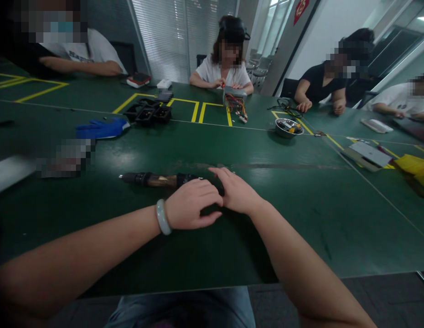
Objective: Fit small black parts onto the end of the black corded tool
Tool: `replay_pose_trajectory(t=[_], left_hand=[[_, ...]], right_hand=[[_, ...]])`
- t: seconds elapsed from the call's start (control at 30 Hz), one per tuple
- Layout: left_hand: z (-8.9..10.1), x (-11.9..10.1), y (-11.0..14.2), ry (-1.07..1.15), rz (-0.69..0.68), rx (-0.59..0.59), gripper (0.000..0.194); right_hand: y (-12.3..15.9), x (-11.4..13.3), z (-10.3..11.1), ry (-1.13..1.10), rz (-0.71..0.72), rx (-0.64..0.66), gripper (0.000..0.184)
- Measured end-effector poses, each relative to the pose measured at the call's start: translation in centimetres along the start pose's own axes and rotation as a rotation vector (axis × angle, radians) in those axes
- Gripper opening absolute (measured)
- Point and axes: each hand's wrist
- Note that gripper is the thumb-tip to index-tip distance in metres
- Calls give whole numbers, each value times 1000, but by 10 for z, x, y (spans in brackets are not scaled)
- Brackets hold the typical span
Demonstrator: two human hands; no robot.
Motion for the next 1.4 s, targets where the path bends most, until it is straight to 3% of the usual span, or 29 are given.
replay_pose_trajectory(t=[0.07,0.13,0.27,0.33,0.4,0.6,0.8,1.13,1.4], left_hand=[[1,8,-2,-64,146,-98,24],[-1,17,-4,-100,188,-117,34],[-6,31,-5,-175,243,-102,44],[-8,34,-5,-186,262,-44,38],[-9,34,-6,-186,272,8,34],[-9,33,-9,-168,278,74,31],[-9,28,-8,-133,314,60,27],[-6,20,-8,-77,391,44,23],[-4,24,-8,-36,368,87,22]], right_hand=[[12,-4,13,-12,-95,-27,76],[22,-10,23,35,-203,0,70],[31,-22,31,178,-343,80,35],[29,-24,30,237,-354,75,15],[27,-23,27,273,-343,58,8],[27,-13,23,141,-415,-36,6],[26,-5,24,-156,-468,53,8],[24,-1,23,-138,-407,156,8],[23,1,20,-155,-408,122,7]])
Point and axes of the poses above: each hand's wrist, its own y-axis away from the middle knuckle, its own z-axis out of the back of the hand, x = y × z, and after that the axes turned 7 degrees about -x, right-handed
